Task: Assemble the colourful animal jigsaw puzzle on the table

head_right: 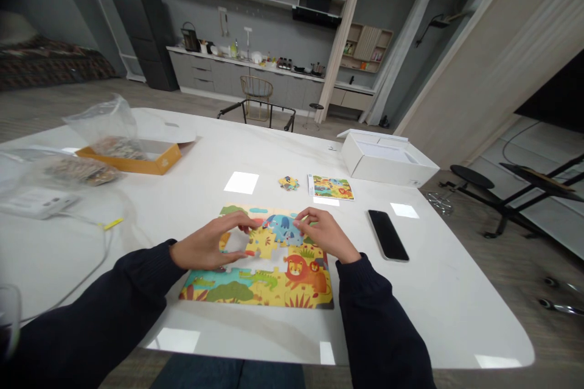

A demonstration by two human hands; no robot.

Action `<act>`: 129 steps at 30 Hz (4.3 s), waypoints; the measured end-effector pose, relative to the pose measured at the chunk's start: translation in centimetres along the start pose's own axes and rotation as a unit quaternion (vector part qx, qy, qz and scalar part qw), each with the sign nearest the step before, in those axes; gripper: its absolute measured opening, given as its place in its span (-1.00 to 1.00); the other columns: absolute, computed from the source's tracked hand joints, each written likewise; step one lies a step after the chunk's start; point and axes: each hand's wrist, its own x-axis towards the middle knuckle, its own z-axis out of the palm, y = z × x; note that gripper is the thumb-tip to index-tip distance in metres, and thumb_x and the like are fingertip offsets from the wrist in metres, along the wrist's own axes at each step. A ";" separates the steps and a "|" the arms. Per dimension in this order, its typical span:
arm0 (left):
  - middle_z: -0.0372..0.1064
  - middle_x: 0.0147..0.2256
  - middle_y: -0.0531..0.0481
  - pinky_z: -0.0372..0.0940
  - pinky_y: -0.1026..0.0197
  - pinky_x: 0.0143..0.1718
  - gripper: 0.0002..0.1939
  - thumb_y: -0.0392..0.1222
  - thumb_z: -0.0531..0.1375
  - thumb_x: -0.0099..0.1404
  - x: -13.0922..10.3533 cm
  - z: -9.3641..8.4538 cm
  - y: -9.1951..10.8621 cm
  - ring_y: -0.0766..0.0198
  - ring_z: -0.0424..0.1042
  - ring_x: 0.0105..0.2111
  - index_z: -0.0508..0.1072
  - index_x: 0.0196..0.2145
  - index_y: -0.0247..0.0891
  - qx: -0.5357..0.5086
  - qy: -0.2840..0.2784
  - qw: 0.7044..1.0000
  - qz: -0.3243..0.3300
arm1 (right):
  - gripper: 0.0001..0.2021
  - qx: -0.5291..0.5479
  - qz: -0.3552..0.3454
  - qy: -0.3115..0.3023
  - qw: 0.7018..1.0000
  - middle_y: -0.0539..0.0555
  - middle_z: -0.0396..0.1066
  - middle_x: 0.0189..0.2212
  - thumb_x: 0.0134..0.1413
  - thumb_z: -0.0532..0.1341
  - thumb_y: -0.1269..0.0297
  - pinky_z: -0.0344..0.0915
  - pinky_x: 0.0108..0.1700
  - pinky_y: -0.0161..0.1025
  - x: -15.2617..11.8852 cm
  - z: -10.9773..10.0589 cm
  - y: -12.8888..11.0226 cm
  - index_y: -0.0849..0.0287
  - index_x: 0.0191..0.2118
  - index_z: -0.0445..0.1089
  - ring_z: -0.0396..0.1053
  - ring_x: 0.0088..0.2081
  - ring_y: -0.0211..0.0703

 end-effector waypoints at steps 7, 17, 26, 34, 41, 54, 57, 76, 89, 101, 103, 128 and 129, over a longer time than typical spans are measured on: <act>0.40 -0.12 -0.12 0.41 0.05 -0.08 -0.52 -0.06 0.41 0.26 0.7 1.8 1.0 0.11 0.43 -0.13 0.39 0.06 -0.17 0.033 0.134 0.990 -0.001 | -0.54 0.140 0.007 -0.059 0.988 0.00 0.51 -0.41 0.08 0.33 -0.17 0.16 -0.57 -0.34 -1.2 3.5 -2.9 0.11 -0.15 0.32 0.23 -0.64 -0.35; 0.42 0.07 -0.19 0.33 -0.11 0.17 -0.69 -0.18 0.33 0.33 0.7 1.6 0.9 0.01 0.39 0.12 0.46 0.02 -0.16 0.042 0.070 0.997 0.007 | -0.66 0.041 -0.064 -0.082 0.994 -0.06 0.38 -0.44 0.28 0.24 0.02 0.37 -0.15 -0.22 -0.8 2.7 -1.3 0.06 0.07 0.35 0.46 -0.29 -0.13; 0.48 0.04 -0.16 0.30 -0.13 0.21 -0.57 -0.09 0.35 0.34 0.8 1.7 0.7 0.03 0.40 0.13 0.40 0.11 -0.16 0.010 0.005 0.999 0.031 | -0.69 0.051 -0.063 -0.137 0.987 -0.08 0.36 -0.42 0.32 0.21 0.07 0.29 -0.20 -0.25 -1.0 2.7 -0.8 0.05 0.09 0.29 0.36 -0.34 -0.19; 0.45 -0.05 -0.10 0.28 -0.05 0.15 -0.58 -0.07 0.39 0.28 0.6 2.3 0.7 0.06 0.39 0.02 0.40 0.02 -0.16 0.020 -0.029 0.999 0.008 | -0.67 -0.003 -0.052 -0.095 0.994 -0.09 0.40 -0.48 0.26 0.26 0.02 0.23 -0.31 -0.30 -0.9 2.5 -0.4 0.07 0.03 0.34 0.37 -0.40 -0.19; 0.45 -0.12 -0.07 0.28 -0.03 0.06 -0.64 -0.07 0.43 0.22 0.5 3.2 0.4 0.05 0.36 -0.06 0.44 -0.10 -0.17 0.055 -0.051 0.997 -0.027 | -0.77 -0.136 -0.053 -0.010 0.989 -0.06 0.41 -0.53 0.29 0.23 0.06 0.18 -0.39 -0.30 0.0 2.6 0.6 0.11 -0.15 0.46 0.34 -0.48 -0.21; 0.44 -0.04 -0.10 0.26 -0.08 0.17 -0.67 -0.02 0.42 0.25 0.5 3.1 0.2 0.00 0.34 0.05 0.61 -0.05 -0.09 0.083 -0.083 0.992 -0.044 | -0.80 -0.176 -0.059 -0.015 0.983 -0.05 0.41 -0.52 0.28 0.24 0.13 0.19 -0.37 -0.29 0.0 2.8 0.9 0.15 -0.16 0.48 0.38 -0.46 -0.20; 0.45 -0.04 -0.10 0.26 -0.10 0.18 -0.69 -0.03 0.41 0.25 0.5 3.0 0.1 -0.01 0.33 0.06 0.62 -0.06 -0.10 0.085 -0.083 0.992 -0.039 | -0.80 -0.175 -0.058 -0.015 0.983 -0.06 0.41 -0.53 0.27 0.24 0.12 0.18 -0.37 -0.29 0.1 2.8 1.0 0.14 -0.16 0.48 0.37 -0.46 -0.21; 0.44 -0.06 -0.11 0.21 -0.12 0.27 -0.73 0.01 0.38 0.29 0.9 3.5 0.1 0.04 0.38 0.03 0.62 -0.08 -0.08 0.069 -0.061 0.996 0.000 | -0.81 -0.170 -0.060 -0.021 0.983 -0.07 0.40 -0.52 0.27 0.25 0.13 0.15 -0.38 -0.28 0.2 2.8 1.5 0.12 -0.15 0.49 0.35 -0.46 -0.22; 0.41 -0.08 -0.11 0.15 -0.14 0.27 -0.74 0.05 0.33 0.34 1.5 4.4 0.3 0.03 0.35 0.00 0.62 -0.09 -0.10 0.103 -0.085 0.991 0.017 | -0.82 -0.167 -0.057 -0.023 0.984 -0.08 0.38 -0.52 0.27 0.26 0.14 0.14 -0.38 -0.28 0.3 2.9 1.5 0.11 -0.13 0.46 0.34 -0.44 -0.21; 0.40 -0.05 -0.12 0.14 -0.15 0.28 -0.77 0.00 0.30 0.38 1.4 4.3 0.4 0.02 0.34 0.02 0.61 -0.06 -0.07 0.106 -0.102 0.989 0.003 | -0.80 -0.171 -0.054 -0.026 0.983 -0.07 0.37 -0.50 0.27 0.25 0.12 0.16 -0.36 -0.29 0.2 2.7 1.5 0.12 -0.12 0.46 0.32 -0.44 -0.22; 0.39 -0.02 -0.13 0.13 -0.15 0.29 -0.78 -0.02 0.29 0.39 1.3 4.4 0.6 0.01 0.33 0.05 0.60 -0.05 -0.06 0.107 -0.105 0.989 0.004 | -0.80 -0.170 -0.055 -0.025 0.984 -0.08 0.37 -0.51 0.26 0.26 0.12 0.16 -0.37 -0.29 0.2 2.9 1.6 0.12 -0.12 0.46 0.32 -0.45 -0.22; 0.44 0.02 -0.10 0.24 -0.12 0.17 -0.53 0.29 0.20 0.32 -2.2 -4.1 -9.1 -0.05 0.36 0.06 0.57 -0.05 -0.09 0.176 0.032 0.962 -0.205 | -0.71 -0.317 0.109 0.153 0.930 0.15 0.54 -0.40 0.20 0.25 0.03 0.17 -0.35 -0.22 0.7 -3.4 6.4 0.09 -0.45 0.44 0.44 -0.36 -0.04; 0.44 0.02 -0.10 0.24 -0.12 0.17 -0.54 0.29 0.21 0.32 -2.2 -4.1 -9.2 -0.05 0.36 0.05 0.57 -0.05 -0.09 0.176 0.032 0.962 -0.204 | -0.71 -0.319 0.111 0.151 0.929 0.14 0.53 -0.40 0.19 0.25 0.03 0.17 -0.35 -0.22 0.7 -3.4 6.4 0.09 -0.44 0.43 0.44 -0.36 -0.04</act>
